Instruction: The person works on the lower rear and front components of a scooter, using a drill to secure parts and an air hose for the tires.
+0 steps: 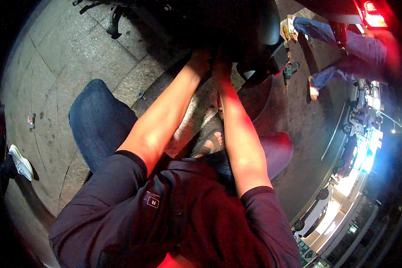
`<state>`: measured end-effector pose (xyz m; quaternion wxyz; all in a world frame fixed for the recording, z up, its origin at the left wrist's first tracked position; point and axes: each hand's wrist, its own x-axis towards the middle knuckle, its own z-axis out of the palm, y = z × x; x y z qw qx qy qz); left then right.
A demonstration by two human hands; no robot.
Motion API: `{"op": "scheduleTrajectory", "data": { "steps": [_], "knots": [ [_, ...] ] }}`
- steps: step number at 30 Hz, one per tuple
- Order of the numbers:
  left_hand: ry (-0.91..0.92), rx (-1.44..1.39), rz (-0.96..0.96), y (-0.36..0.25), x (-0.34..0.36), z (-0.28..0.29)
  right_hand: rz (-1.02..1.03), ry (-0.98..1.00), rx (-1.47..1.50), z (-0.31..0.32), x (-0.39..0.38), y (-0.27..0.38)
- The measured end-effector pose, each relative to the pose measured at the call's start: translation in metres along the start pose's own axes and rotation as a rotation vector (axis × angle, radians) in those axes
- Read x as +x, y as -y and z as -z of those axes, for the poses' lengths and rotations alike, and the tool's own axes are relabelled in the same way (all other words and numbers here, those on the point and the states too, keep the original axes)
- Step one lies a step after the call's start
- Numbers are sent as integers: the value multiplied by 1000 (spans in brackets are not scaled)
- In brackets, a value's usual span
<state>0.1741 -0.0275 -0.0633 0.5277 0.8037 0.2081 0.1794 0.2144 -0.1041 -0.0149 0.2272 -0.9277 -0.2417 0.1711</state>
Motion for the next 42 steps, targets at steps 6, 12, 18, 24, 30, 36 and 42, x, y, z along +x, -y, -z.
{"op": "scheduleTrajectory", "data": {
  "steps": [6, 12, 18, 24, 30, 36, 42],
  "knots": [
    [-2, 176, -38, -9, -4, 27, 171, -19, -159, -15, 19, -20],
    [-170, 50, -227, 12, -16, 31, 221, -102, 146, -26, 2, 13],
    [-171, 118, -116, -9, -9, 17, 85, -33, -127, -4, 6, 0],
    [-138, 495, 79, 70, 12, -3, 110, 74, -75, -28, -7, 55],
    [-288, -448, 62, 45, 11, -12, 426, -154, -228, -19, 0, 19],
    [-159, -109, -43, 4, -2, 11, 240, -138, 38, -11, 0, 5],
    [-80, 43, -76, -7, -9, 27, 232, -132, -67, -12, 1, 2]
  ]
}}
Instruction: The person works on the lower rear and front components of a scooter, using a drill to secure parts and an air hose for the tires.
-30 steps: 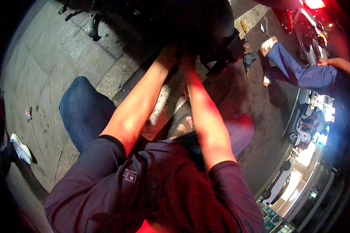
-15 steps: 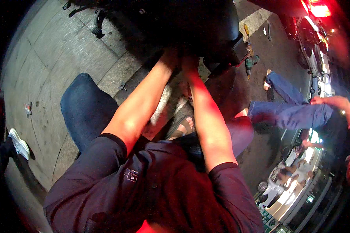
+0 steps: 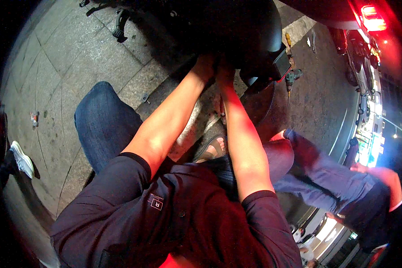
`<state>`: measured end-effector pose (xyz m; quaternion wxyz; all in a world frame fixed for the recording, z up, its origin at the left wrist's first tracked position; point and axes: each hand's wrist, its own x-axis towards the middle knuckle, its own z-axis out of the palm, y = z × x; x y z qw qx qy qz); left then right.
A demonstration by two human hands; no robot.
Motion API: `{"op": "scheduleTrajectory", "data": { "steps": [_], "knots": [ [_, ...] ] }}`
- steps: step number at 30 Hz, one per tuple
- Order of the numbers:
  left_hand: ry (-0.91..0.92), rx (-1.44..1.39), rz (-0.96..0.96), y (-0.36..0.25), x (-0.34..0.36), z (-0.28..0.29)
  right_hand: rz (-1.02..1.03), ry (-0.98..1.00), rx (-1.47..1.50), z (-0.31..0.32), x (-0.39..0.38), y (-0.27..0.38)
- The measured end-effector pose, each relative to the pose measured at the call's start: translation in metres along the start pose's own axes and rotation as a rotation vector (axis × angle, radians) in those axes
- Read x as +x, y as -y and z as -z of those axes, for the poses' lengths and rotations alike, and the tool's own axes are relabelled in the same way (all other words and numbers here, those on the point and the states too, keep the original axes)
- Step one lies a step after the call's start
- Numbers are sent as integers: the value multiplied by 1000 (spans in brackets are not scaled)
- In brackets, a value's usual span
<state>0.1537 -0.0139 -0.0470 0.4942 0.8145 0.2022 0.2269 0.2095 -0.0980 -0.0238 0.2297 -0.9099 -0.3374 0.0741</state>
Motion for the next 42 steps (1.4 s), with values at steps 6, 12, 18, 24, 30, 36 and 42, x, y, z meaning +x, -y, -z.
{"op": "scheduleTrajectory", "data": {
  "steps": [6, 12, 18, 24, 30, 36, 42],
  "knots": [
    [11, 103, -12, 10, 5, -14, -94, -5, 58, 3, 4, 5],
    [-12, -45, 11, 12, 4, -18, -147, 87, 12, 7, 1, 10],
    [-63, 35, -6, 17, 1, -25, -109, 36, -5, -1, -1, 6],
    [108, 153, 28, -10, 7, -36, 188, -86, -160, 4, 4, -58],
    [-201, -368, -10, 15, 16, -38, 14, -22, 110, 3, 9, -10],
    [-253, -897, 115, 50, 15, -24, 23, 128, 74, -1, 1, 48],
    [152, 62, 4, -14, 11, -31, 63, 76, -165, 14, 2, -39]
  ]
}}
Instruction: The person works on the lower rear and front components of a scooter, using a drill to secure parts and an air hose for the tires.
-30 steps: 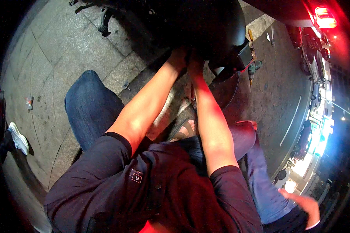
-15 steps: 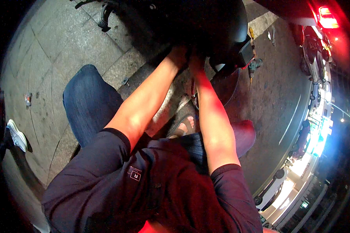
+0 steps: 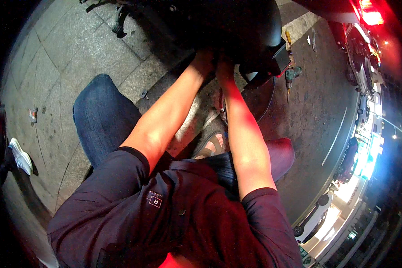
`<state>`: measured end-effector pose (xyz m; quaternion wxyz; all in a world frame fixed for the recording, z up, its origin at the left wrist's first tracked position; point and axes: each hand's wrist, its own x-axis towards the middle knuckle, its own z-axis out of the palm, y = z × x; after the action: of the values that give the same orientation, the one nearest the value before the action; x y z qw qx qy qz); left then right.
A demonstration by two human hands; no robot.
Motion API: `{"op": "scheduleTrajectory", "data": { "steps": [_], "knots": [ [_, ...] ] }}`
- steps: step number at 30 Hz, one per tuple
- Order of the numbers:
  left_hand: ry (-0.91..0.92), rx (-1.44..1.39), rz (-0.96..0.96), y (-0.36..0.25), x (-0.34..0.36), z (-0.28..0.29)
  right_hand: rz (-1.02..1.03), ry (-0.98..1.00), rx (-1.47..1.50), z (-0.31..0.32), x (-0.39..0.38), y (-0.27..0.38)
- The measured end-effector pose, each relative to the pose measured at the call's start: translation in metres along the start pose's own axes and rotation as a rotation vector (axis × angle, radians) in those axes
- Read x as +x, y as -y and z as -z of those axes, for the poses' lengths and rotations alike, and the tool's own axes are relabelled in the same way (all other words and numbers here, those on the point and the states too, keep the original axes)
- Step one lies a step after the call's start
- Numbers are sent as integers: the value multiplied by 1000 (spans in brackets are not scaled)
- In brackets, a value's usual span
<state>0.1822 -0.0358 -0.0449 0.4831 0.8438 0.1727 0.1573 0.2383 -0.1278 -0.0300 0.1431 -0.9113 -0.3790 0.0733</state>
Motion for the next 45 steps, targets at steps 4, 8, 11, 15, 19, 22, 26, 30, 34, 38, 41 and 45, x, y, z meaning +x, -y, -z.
{"op": "scheduleTrajectory", "data": {
  "steps": [4, 8, 11, 15, 19, 22, 26, 30, 34, 38, 41, 45],
  "knots": [
    [-513, -867, -88, 58, 9, -9, -163, -42, 352, -9, 7, 70],
    [-481, -619, -84, 28, 10, -17, -95, -225, 364, -13, 13, 25],
    [-350, -96, -80, 25, -5, -14, -287, -10, 203, -14, 8, 11],
    [-443, -659, -58, 58, 14, 1, -83, -148, 426, -24, 27, 49],
    [-317, -17, -148, 28, -10, -9, -54, -60, 227, -14, 1, 11],
    [-418, -34, 103, 32, -20, 2, -56, 92, 154, -12, -22, 14],
    [-241, -634, 351, 17, -45, 9, -413, 256, 433, -7, -92, -49],
    [-165, -1377, 938, -34, -65, 8, -573, 257, -397, 16, -139, -126],
    [-168, -1054, 607, -22, -107, -9, -295, -163, -20, 17, -91, -55],
    [254, -1045, 738, -61, -122, 42, -472, -6, 238, 6, -38, -1],
    [383, -640, 333, -73, -129, 100, -458, -335, 545, -9, -15, 32],
    [434, -175, -4, -123, -171, 180, -207, -575, 723, -19, -14, 20]
  ]
}}
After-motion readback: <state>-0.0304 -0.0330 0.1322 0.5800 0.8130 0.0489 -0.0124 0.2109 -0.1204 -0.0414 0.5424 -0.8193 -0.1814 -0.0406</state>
